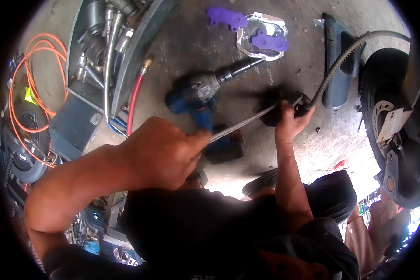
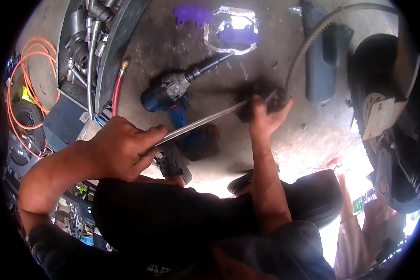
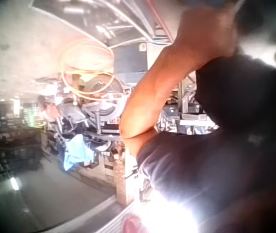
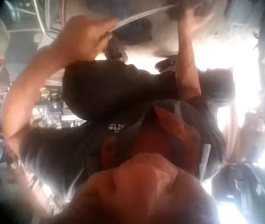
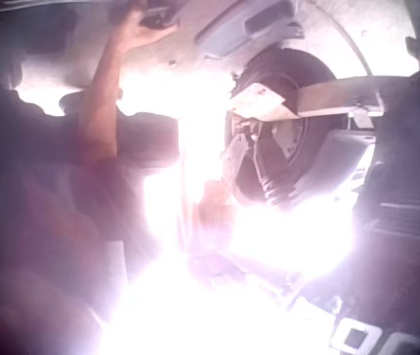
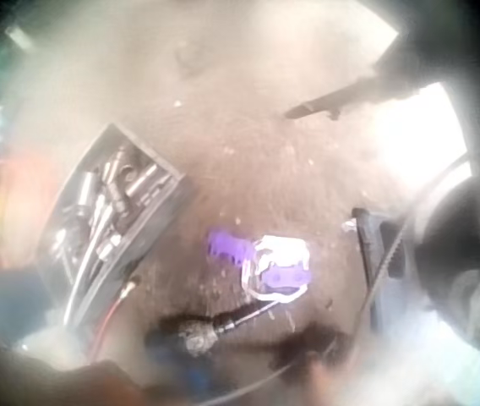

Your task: The person disassembles a brake caliper using a hex tool, removes the old brake pads, inserts new brake pads into the caliper, and secures them using the hex tool.

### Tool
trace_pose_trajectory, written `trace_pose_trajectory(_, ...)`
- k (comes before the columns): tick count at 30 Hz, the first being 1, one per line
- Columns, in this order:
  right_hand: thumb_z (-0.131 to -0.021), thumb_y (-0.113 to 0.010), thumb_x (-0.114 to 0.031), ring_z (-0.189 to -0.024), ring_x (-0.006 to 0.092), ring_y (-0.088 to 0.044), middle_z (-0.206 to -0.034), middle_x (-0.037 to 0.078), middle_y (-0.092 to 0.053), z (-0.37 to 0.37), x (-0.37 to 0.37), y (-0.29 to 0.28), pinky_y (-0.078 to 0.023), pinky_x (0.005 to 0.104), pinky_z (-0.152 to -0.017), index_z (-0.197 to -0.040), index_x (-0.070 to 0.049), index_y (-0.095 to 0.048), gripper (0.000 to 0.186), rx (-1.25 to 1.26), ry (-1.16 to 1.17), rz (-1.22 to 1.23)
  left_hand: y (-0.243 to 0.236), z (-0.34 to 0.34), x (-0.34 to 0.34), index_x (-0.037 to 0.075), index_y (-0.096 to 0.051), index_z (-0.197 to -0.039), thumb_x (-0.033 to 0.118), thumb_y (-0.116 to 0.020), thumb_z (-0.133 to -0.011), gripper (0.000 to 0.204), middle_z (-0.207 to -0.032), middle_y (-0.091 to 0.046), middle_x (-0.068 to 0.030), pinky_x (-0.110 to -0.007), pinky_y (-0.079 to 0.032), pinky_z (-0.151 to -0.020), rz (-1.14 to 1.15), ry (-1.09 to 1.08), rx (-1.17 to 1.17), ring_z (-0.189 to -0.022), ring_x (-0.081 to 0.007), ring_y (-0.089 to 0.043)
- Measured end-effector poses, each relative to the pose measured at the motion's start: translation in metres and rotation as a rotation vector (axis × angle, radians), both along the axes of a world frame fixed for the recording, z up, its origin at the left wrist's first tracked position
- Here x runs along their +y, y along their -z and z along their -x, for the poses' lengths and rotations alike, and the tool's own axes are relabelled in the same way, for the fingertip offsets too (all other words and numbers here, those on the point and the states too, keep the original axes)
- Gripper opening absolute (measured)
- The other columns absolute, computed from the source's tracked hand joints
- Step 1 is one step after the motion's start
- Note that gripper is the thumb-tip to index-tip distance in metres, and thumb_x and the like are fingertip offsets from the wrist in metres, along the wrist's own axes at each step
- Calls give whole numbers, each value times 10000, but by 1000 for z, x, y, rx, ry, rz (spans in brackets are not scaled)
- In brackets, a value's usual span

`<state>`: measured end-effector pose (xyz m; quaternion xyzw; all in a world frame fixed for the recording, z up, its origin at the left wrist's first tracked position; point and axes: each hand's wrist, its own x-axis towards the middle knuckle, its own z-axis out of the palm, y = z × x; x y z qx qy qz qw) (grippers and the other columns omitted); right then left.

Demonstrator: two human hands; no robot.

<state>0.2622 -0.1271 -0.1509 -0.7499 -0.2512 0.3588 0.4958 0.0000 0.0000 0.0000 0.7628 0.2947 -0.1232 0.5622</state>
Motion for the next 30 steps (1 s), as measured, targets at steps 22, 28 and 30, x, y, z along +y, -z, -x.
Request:
trace_pose_trajectory(22, -712, -729, -83, -762, 138, -508, -809, 33, -549, 5, 11, -2, -433, 269, -732, -888, -8, -504, 296, -91, 85, -155, -38, 7, -68, -24, -611, -1074, 102, -608, -803, 299, -657, -588, -212, -436, -460, -591, -102, -170, 132, -637, -388, -603)
trace_pose_trajectory(28, -690, -738, -114, -753, 141, -518, -795, 41, -550, 7, 7, 4, -439, 277, -735, -836, -7, -484, 312, -108, 164, -182, -37, 14, -115, 27, -615, -1007, 125, -566, -828, 209, -689, -612, -209, -496, -455, -649, -93, -347, 116, -696, -421, -592)
trace_pose_trajectory(30, -687, -740, -118, -751, 143, -517, -790, 41, -547, 7, 7, 3, -439, 277, -735, -841, -4, -485, 319, -95, 159, -204, -37, 10, -117, 26, -616, -990, 124, -564, -827, 197, -691, -611, -210, -496, -453, -649, -115, -334, 118, -697, -425, -590)
